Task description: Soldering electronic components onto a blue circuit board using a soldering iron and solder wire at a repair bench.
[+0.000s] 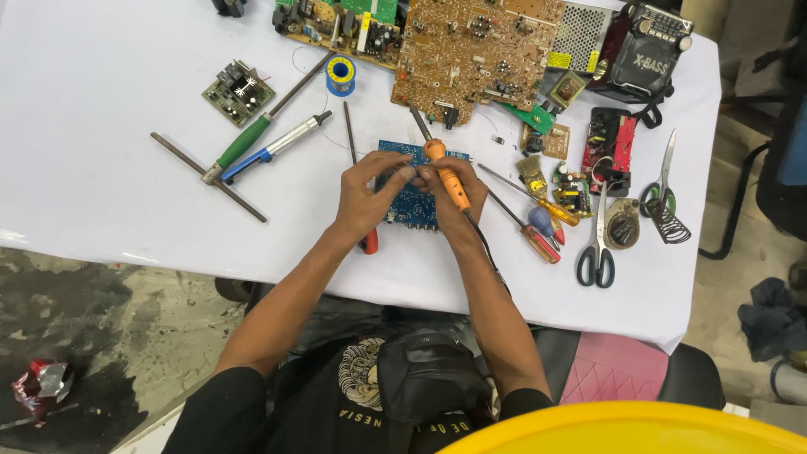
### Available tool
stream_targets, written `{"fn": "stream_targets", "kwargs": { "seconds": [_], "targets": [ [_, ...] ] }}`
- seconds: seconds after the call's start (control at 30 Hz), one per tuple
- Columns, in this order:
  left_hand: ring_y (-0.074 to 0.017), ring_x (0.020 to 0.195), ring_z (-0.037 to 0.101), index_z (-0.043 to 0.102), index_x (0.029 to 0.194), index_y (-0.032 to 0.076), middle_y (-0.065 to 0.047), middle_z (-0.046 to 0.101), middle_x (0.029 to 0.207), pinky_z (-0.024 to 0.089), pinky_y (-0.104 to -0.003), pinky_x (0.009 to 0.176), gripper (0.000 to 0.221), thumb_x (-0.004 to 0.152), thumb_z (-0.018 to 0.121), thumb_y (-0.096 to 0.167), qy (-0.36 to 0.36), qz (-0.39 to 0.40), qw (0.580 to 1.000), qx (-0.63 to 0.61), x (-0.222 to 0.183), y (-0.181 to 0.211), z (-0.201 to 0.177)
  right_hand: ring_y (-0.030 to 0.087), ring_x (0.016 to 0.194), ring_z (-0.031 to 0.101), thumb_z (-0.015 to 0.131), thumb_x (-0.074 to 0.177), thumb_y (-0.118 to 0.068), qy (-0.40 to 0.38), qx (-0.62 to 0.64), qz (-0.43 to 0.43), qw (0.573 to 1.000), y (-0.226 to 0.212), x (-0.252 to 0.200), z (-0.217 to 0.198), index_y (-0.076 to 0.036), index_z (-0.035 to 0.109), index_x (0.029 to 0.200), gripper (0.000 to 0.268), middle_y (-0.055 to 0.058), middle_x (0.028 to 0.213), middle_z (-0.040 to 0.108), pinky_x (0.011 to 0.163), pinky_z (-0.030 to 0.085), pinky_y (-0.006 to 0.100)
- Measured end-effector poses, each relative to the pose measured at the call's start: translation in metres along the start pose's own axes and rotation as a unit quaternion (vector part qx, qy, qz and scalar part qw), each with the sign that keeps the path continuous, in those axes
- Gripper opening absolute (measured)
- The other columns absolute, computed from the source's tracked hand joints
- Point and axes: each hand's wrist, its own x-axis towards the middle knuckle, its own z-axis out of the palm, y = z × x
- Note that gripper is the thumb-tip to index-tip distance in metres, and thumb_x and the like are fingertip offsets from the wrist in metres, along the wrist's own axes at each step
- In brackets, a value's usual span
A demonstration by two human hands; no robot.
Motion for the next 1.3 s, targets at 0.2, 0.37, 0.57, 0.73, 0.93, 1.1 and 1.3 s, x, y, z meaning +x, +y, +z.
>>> {"fn": "stream_targets", "kwargs": {
  "seconds": [0.2, 0.37, 0.57, 0.73, 0.93, 1.1, 1.3],
  "targets": [
    [-0.0267, 0.12, 0.063, 0.076, 0.109, 0.011, -0.011, 0.073, 0.106, 0.027, -0.059, 0.119, 0.054, 0.082, 0.082, 0.057, -0.209, 0.243, 0.88, 0.351, -0.037, 0.018, -0.051, 0.02, 0.078, 0.077, 0.071, 0.095, 0.003, 0.045, 0.06, -0.014, 0.997, 0.004, 0.0, -0.009, -0.008, 0.062, 0.108, 0.019, 0.016, 0.094, 0.078, 0.068, 0.067, 0.027],
    [-0.0237, 0.122, 0.06, 0.069, 0.103, 0.016, -0.006, 0.067, 0.111, 0.029, -0.059, 0.12, 0.036, 0.085, 0.077, 0.046, -0.261, 0.318, 0.821, 0.396, -0.059, -0.015, -0.082, 0.019, 0.078, 0.077, 0.07, 0.097, 0.003, 0.055, 0.052, -0.026, 0.997, 0.008, 0.0, -0.009, -0.007, 0.06, 0.108, 0.018, 0.016, 0.094, 0.078, 0.068, 0.066, 0.026],
    [-0.0263, 0.122, 0.062, 0.071, 0.105, 0.014, -0.006, 0.066, 0.115, 0.045, -0.047, 0.112, 0.018, 0.089, 0.074, 0.022, -0.3, 0.304, 0.782, 0.454, -0.04, -0.012, -0.126, 0.019, 0.079, 0.078, 0.07, 0.097, 0.004, 0.065, 0.073, -0.022, 0.995, 0.017, 0.0, -0.013, -0.007, 0.06, 0.108, 0.019, 0.016, 0.094, 0.078, 0.068, 0.066, 0.026],
    [-0.0171, 0.136, 0.056, 0.071, 0.116, 0.026, 0.003, 0.068, 0.13, 0.03, -0.047, 0.127, 0.033, 0.084, 0.075, 0.022, -0.29, 0.23, 0.672, 0.641, -0.024, 0.001, -0.152, 0.019, 0.079, 0.077, 0.07, 0.096, 0.003, 0.065, 0.053, -0.01, 0.996, 0.019, 0.001, -0.015, -0.008, 0.06, 0.109, 0.019, 0.015, 0.094, 0.078, 0.069, 0.066, 0.025],
    [-0.0197, 0.085, 0.072, 0.075, 0.11, 0.016, -0.001, 0.069, 0.088, 0.059, -0.031, 0.081, 0.024, 0.091, 0.078, 0.03, -0.109, 0.168, 0.897, 0.395, -0.02, 0.013, -0.049, 0.019, 0.079, 0.078, 0.071, 0.096, 0.002, 0.057, 0.048, 0.001, 0.997, 0.019, -0.002, -0.007, -0.008, 0.06, 0.108, 0.018, 0.016, 0.094, 0.078, 0.069, 0.067, 0.027],
    [-0.0278, 0.1, 0.075, 0.071, 0.126, 0.007, -0.014, 0.072, 0.11, 0.064, -0.036, 0.081, 0.026, 0.102, 0.068, 0.018, -0.028, -0.09, 0.995, -0.014, 0.004, -0.011, 0.037, 0.013, 0.077, 0.075, 0.074, 0.094, 0.003, 0.08, 0.005, -0.024, 0.996, 0.025, -0.007, -0.008, -0.008, 0.063, 0.106, 0.02, 0.011, 0.088, 0.078, 0.065, 0.062, 0.025],
    [-0.0213, 0.101, 0.075, 0.077, 0.12, 0.017, -0.007, 0.077, 0.107, 0.063, -0.032, 0.081, 0.023, 0.098, 0.075, 0.016, -0.065, -0.021, 0.998, -0.001, 0.002, -0.019, 0.036, 0.014, 0.076, 0.074, 0.073, 0.095, 0.002, 0.094, 0.036, -0.03, 0.994, 0.028, -0.003, -0.01, -0.008, 0.064, 0.109, 0.02, 0.011, 0.086, 0.077, 0.067, 0.062, 0.026]
  ]
}}
